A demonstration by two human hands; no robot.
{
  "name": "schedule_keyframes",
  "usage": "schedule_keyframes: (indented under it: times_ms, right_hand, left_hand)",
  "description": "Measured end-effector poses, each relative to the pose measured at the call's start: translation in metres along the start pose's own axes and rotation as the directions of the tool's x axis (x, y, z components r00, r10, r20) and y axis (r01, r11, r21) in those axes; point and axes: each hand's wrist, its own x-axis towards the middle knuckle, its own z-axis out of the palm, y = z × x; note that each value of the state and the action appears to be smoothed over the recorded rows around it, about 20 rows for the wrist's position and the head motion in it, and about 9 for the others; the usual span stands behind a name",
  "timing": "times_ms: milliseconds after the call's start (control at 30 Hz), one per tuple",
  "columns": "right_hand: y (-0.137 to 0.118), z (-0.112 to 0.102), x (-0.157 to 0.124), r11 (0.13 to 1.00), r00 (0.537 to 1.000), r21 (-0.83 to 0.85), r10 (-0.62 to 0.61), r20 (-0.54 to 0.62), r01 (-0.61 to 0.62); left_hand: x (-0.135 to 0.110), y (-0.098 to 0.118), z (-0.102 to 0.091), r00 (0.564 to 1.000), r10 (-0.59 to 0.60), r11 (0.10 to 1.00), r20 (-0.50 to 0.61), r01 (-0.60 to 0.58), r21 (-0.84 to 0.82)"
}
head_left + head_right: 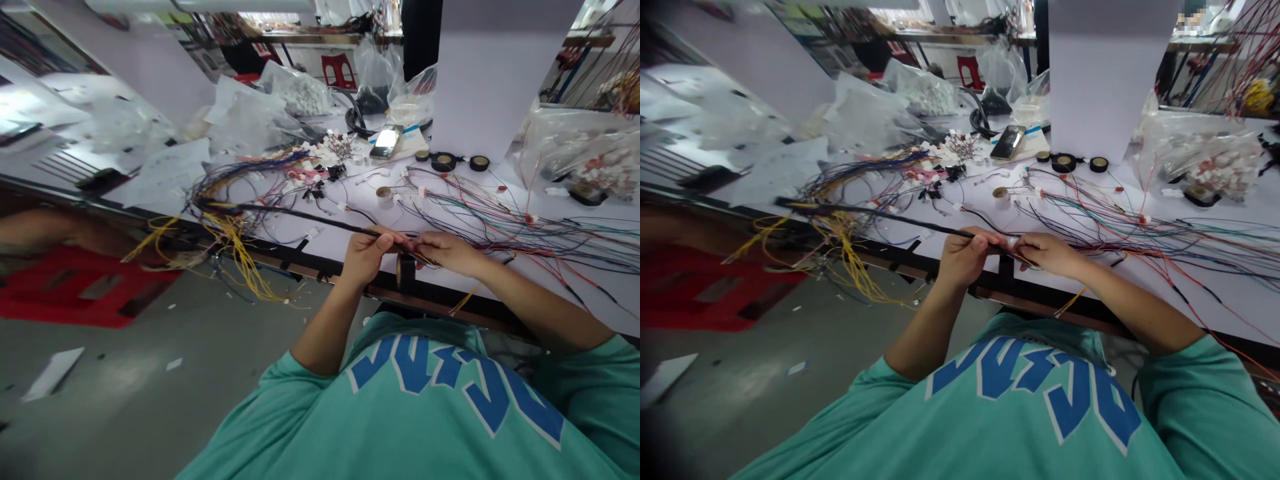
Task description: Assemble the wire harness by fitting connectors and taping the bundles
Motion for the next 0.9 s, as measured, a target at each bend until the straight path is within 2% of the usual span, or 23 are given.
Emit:
schedule_keyframes:
  times_ms: [67, 100, 167, 233, 300, 333, 367, 400, 467, 567, 667, 733, 800, 833, 900]
  right_hand:
    - [-0.002, -0.001, -0.013, 0.976, 0.980, -0.120, -0.192, -0.059, 0.185]
    - [-0.005, 0.000, -0.018, 0.931, 0.948, -0.227, -0.308, -0.074, 0.285]
    - [-0.015, 0.005, -0.025, 0.765, 0.872, -0.475, -0.489, 0.009, 0.435]
    - [-0.026, 0.013, -0.029, 0.546, 0.817, -0.655, -0.541, 0.201, 0.523]
    - [-0.035, 0.018, -0.031, 0.356, 0.773, -0.730, -0.520, 0.364, 0.583]
    - [-0.038, 0.018, -0.032, 0.298, 0.759, -0.745, -0.513, 0.402, 0.596]
    - [-0.040, 0.016, -0.034, 0.277, 0.760, -0.761, -0.513, 0.399, 0.587]
    - [-0.040, 0.012, -0.035, 0.290, 0.774, -0.776, -0.518, 0.365, 0.560]
    - [-0.037, 0.001, -0.037, 0.387, 0.838, -0.805, -0.494, 0.229, 0.449]
    - [-0.029, -0.014, -0.030, 0.536, 0.936, -0.803, -0.346, 0.070, 0.258]
    - [-0.018, -0.014, -0.012, 0.660, 0.967, -0.726, -0.254, 0.026, 0.193]
    - [-0.010, -0.008, -0.001, 0.802, 0.981, -0.580, -0.194, -0.025, 0.144]
    - [-0.002, -0.001, 0.005, 0.949, 0.995, -0.310, -0.083, -0.063, 0.059]
    - [0.001, 0.002, 0.006, 0.989, 0.998, -0.144, -0.028, -0.058, 0.019]
    - [0.004, 0.003, 0.004, 0.987, 0.999, 0.158, 0.034, 0.010, -0.036]
  left_hand:
    - [0.001, -0.004, 0.002, 0.989, -0.143, 0.989, -0.038, 0.142, -0.030]
    - [0.001, -0.004, 0.003, 0.983, -0.172, 0.985, -0.067, 0.170, -0.027]
    - [0.001, -0.003, 0.006, 0.976, -0.185, 0.983, -0.112, 0.184, -0.020]
    - [0.001, -0.001, 0.008, 0.972, -0.189, 0.982, -0.137, 0.187, -0.030]
    - [0.001, 0.001, 0.009, 0.969, -0.201, 0.979, -0.144, 0.196, -0.052]
    - [0.000, 0.003, 0.009, 0.969, -0.204, 0.979, -0.139, 0.197, -0.060]
    - [0.000, 0.004, 0.008, 0.971, -0.197, 0.980, -0.133, 0.190, -0.063]
    - [-0.001, 0.005, 0.007, 0.975, -0.182, 0.983, -0.125, 0.176, -0.060]
    - [-0.003, 0.007, 0.005, 0.986, -0.139, 0.990, -0.094, 0.136, -0.034]
    - [-0.006, 0.012, 0.004, 0.998, -0.059, 0.997, 0.027, 0.058, 0.055]
    - [-0.008, 0.019, 0.006, 0.991, 0.030, 0.984, 0.128, -0.052, 0.172]
    - [-0.006, 0.021, 0.008, 0.990, 0.087, 0.965, 0.111, -0.111, 0.238]
    - [-0.002, 0.020, 0.008, 0.991, 0.135, 0.952, 0.025, -0.137, 0.274]
    - [0.000, 0.018, 0.008, 0.988, 0.150, 0.954, -0.034, -0.135, 0.267]
    - [0.006, 0.010, 0.008, 0.979, 0.130, 0.982, -0.160, -0.104, 0.160]
